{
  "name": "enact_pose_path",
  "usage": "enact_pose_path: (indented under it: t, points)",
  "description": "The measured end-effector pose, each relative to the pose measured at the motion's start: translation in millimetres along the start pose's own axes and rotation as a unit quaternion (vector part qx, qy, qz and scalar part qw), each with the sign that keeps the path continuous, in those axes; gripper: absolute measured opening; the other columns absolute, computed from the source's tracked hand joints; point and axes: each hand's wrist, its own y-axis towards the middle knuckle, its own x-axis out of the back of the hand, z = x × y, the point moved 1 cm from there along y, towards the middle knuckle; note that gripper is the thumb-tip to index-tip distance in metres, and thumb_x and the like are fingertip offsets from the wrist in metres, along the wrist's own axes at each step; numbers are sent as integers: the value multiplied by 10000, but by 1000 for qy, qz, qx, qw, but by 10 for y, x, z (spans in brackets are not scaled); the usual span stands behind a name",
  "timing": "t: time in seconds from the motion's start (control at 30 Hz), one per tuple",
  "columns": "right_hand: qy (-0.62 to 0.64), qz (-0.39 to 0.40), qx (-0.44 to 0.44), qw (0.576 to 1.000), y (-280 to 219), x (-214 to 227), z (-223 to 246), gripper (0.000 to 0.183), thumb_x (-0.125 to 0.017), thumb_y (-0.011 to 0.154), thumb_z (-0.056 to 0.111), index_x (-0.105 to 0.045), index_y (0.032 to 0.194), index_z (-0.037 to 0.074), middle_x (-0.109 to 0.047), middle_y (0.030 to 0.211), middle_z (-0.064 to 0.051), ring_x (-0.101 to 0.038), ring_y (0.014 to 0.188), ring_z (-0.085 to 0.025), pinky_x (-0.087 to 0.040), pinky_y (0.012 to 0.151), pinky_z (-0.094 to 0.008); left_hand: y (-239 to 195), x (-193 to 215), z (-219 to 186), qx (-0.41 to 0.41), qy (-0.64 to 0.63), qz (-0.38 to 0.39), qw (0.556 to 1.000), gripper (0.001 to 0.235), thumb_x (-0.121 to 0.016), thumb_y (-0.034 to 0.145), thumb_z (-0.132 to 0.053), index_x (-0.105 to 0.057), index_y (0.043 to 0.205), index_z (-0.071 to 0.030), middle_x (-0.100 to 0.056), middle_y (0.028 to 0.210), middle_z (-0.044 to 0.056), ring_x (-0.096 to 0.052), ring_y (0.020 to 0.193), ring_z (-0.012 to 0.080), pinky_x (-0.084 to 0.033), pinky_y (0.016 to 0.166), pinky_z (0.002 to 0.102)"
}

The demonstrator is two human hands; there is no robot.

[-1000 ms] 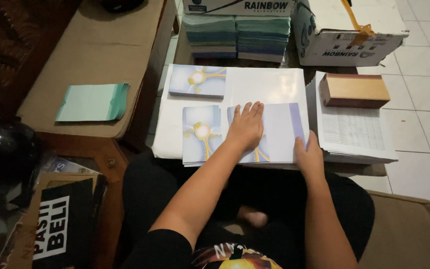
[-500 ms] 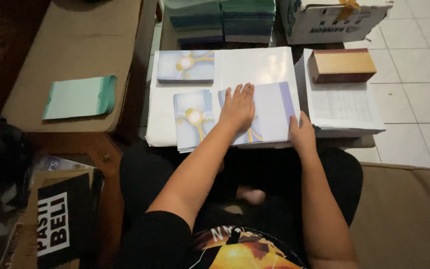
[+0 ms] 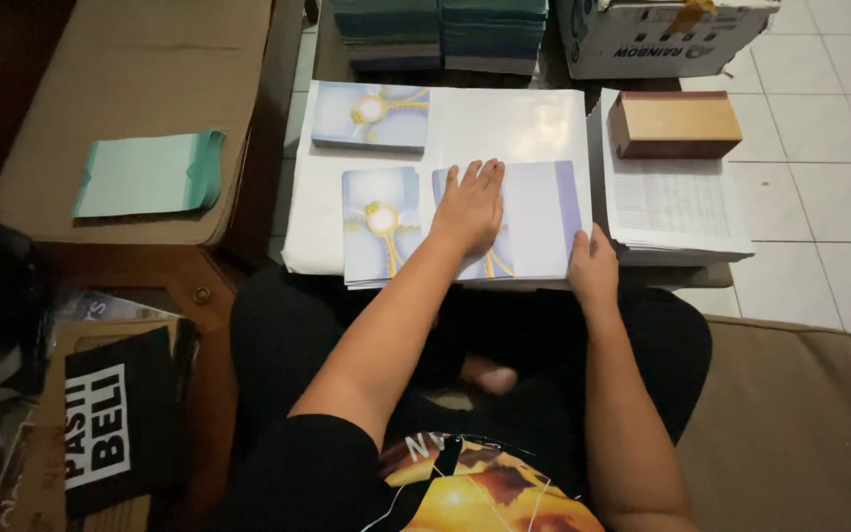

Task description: The person is flipping through and organizing stacks of printed booklets, likely for quality control or final assembly.

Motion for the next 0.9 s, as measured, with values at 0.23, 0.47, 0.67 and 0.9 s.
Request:
enact_pose_path:
  t: [0.23,0.47,0.67,0.9]
  points:
    - [-87,-21,45,995,174,-102,-364,546,-438,1097,343,-503,1524,10,-586,1426,-271,-567,1304,-414,-466,1052,-519,19,-42,21,-3,5,-7,1000,567,-299,1049,-260,-376,1577,-68,-408,1626,112,-340,1521,287,-185,1244,564]
    - [-223,63,468,852,-235,-444,89,492,-537,914,61,-572,1402,11,-558,1457,-222,-477,1386,-413,-379,1113,-515,26,-75,54,-9,-6,-13,1000,554,-311,1056,-222,-381,1557,2,-377,1634,176,-320,1533,307,-189,1239,563]
    - [-322,131,403,847,374,-793,81,611,-501,962,181,-451,1564,92,-424,1631,-132,-372,1509,-316,-308,1186,-515,70,-255,141,-19,-21,-53,998,546,-312,1044,-225,-428,1529,-3,-428,1602,170,-372,1507,294,-230,1221,561]
    - [-351,123,385,845,606,-850,308,623,-486,980,205,-402,1592,127,-355,1676,-84,-331,1535,-275,-264,1223,-505,45,-263,134,-20,-25,-115,993,502,-268,1079,-233,-493,1475,-22,-517,1521,165,-445,1454,294,-272,1202,529]
